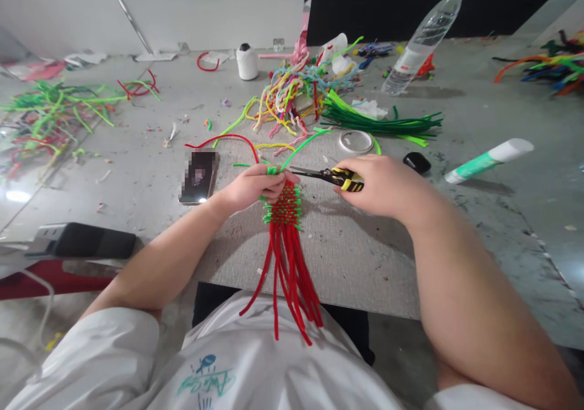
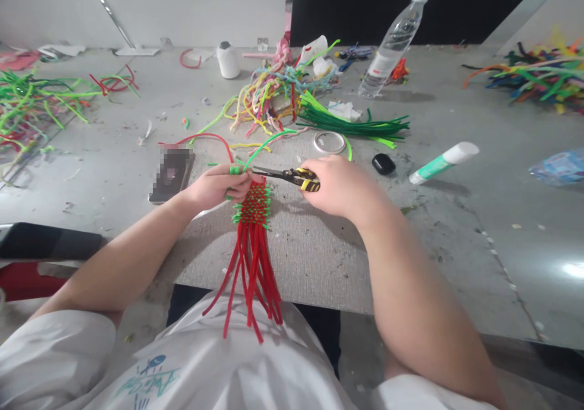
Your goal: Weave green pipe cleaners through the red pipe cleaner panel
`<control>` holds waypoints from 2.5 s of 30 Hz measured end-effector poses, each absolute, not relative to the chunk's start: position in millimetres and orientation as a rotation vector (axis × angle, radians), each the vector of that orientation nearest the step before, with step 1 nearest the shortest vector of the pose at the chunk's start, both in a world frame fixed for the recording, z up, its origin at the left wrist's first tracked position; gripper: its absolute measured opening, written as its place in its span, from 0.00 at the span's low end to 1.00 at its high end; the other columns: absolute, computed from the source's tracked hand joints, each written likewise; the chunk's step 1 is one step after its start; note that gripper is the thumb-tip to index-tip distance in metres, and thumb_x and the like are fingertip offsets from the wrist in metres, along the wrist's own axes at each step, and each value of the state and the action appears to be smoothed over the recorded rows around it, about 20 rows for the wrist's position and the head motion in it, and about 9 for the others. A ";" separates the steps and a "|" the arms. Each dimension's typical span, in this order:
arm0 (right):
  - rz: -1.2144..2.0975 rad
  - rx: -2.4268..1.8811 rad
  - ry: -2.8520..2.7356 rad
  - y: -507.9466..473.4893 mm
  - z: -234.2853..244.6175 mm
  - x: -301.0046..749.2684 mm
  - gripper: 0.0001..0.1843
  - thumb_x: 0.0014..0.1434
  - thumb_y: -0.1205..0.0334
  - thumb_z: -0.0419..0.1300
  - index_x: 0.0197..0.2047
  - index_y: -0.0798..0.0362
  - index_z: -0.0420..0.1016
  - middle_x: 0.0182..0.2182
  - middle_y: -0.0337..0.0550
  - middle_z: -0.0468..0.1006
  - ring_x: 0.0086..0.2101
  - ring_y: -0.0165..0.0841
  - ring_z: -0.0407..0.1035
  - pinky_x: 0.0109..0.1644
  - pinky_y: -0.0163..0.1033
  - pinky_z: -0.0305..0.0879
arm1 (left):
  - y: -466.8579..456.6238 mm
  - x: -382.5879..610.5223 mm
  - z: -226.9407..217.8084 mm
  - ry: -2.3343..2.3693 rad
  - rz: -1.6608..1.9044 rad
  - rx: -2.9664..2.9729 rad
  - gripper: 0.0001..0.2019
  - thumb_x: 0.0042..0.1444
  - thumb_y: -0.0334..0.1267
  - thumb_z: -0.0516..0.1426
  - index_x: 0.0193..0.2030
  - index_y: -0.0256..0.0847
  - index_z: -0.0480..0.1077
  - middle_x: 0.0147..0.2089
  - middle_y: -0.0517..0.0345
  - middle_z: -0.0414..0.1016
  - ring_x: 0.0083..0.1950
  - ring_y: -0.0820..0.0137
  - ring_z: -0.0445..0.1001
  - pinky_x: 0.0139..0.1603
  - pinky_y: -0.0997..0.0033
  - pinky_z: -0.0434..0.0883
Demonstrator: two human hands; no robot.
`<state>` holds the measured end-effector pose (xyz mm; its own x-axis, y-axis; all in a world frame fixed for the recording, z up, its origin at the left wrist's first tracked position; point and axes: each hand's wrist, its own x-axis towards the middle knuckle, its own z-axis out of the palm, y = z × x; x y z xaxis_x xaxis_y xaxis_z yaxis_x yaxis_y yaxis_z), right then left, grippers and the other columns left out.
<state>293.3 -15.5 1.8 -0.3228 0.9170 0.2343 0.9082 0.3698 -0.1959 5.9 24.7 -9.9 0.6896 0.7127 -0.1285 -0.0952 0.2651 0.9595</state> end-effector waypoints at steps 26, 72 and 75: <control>0.144 -1.517 -2.269 -30.3 -4.6 260.0 0.12 0.63 0.56 0.69 0.49 0.46 0.89 0.41 0.49 0.90 0.41 0.48 0.81 0.40 0.47 0.72 | 13.3 10.3 -19.2 0.546 0.249 1.174 0.18 0.66 0.48 0.67 0.51 0.35 0.83 0.27 0.71 0.49 0.24 0.79 0.44 0.22 0.77 0.47; 0.332 -1.930 -2.339 -35.6 25.4 241.8 0.24 0.66 0.33 0.67 0.46 0.44 0.91 0.37 0.50 0.90 0.38 0.48 0.82 0.35 0.44 0.61 | 5.9 24.6 -5.6 0.669 0.364 0.778 0.18 0.68 0.31 0.48 0.31 0.37 0.74 0.22 0.70 0.45 0.20 0.77 0.38 0.15 0.82 0.51; 0.339 -1.947 -2.344 -35.7 26.0 241.4 0.24 0.66 0.33 0.67 0.47 0.44 0.91 0.38 0.50 0.90 0.38 0.48 0.82 0.35 0.44 0.61 | 4.8 26.2 -4.0 0.696 0.379 0.771 0.18 0.68 0.31 0.47 0.30 0.37 0.74 0.22 0.70 0.45 0.20 0.77 0.37 0.15 0.83 0.51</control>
